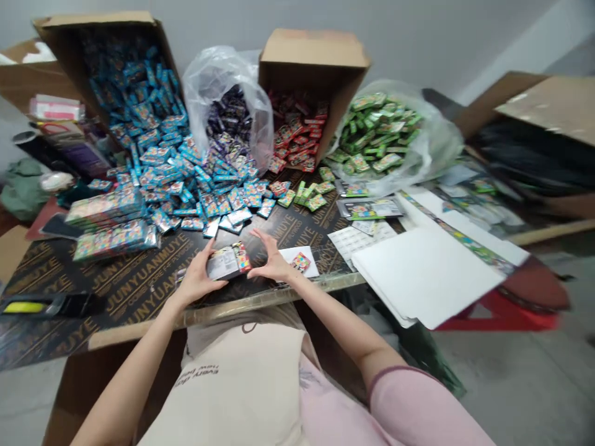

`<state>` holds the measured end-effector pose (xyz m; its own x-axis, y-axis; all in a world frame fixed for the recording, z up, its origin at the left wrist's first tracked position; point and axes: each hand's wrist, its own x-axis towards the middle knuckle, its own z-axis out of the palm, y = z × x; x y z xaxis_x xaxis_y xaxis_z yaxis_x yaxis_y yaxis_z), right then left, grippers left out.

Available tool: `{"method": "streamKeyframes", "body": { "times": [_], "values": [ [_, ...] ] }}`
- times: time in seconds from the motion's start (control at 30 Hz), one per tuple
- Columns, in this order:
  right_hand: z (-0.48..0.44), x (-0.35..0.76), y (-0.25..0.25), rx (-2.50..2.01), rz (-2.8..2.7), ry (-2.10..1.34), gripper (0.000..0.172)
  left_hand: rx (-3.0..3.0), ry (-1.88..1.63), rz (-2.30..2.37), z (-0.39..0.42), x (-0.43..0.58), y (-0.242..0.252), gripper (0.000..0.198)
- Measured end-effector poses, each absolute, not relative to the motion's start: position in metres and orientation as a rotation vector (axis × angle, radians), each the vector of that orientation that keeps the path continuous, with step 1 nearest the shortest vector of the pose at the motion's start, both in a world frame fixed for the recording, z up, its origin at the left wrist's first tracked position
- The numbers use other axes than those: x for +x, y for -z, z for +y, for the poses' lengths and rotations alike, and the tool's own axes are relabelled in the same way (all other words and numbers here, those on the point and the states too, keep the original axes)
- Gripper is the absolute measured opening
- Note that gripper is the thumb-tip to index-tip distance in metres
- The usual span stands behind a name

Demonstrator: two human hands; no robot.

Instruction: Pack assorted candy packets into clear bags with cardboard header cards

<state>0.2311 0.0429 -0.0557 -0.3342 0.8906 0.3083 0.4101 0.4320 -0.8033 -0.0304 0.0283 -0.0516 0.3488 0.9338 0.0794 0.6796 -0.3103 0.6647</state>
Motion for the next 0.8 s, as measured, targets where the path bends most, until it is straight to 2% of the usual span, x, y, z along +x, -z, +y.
{"method": "streamKeyframes", "body": {
  "times": [0.17,0.23,0.3,0.33,0.4,0.47,0.5,0.57,0.67,0.73,0.8],
  "values": [
    [0.032,0.224,0.062,-1.107,-2.038,-0.739,0.061,2.155,-0.619,1.375,0.034,-0.017,0.057,0.11],
    [0.044,0.235,0.066,-1.165,-2.02,-0.648,0.055,2.205,-0.588,1.374,0.036,-0.013,0.061,0.11],
    [0.071,0.261,0.069,-1.414,-1.805,-0.45,0.052,2.257,-0.536,1.394,0.038,-0.011,0.065,0.109],
    [0.089,0.28,0.07,-1.581,-1.649,-0.343,0.054,2.282,-0.495,1.409,0.039,-0.012,0.069,0.109],
    [0.128,0.323,0.072,-1.871,-1.418,-0.232,0.076,2.332,-0.385,1.44,0.041,-0.015,0.076,0.107],
    [0.163,0.368,0.073,-2.077,-1.27,-0.296,0.095,2.368,-0.285,1.467,0.042,-0.019,0.083,0.101],
    [0.176,0.387,0.073,-2.11,-1.279,-0.371,0.097,2.378,-0.253,1.473,0.043,-0.021,0.086,0.098],
    [0.19,0.416,0.074,-2.086,-1.362,-0.489,0.09,2.374,-0.242,1.47,0.043,-0.025,0.088,0.093],
    [0.182,0.419,0.072,-1.912,-1.331,-0.493,0.082,2.278,-0.397,1.491,0.04,-0.024,0.079,0.086],
    [0.16,0.392,0.069,-1.654,-1.25,-0.533,0.087,2.076,-0.62,1.519,0.037,-0.013,0.065,0.077],
    [0.127,0.346,0.064,-1.336,-1.231,-0.717,0.097,1.711,-0.84,1.491,0.033,0.005,0.049,0.065]
  ]
}}
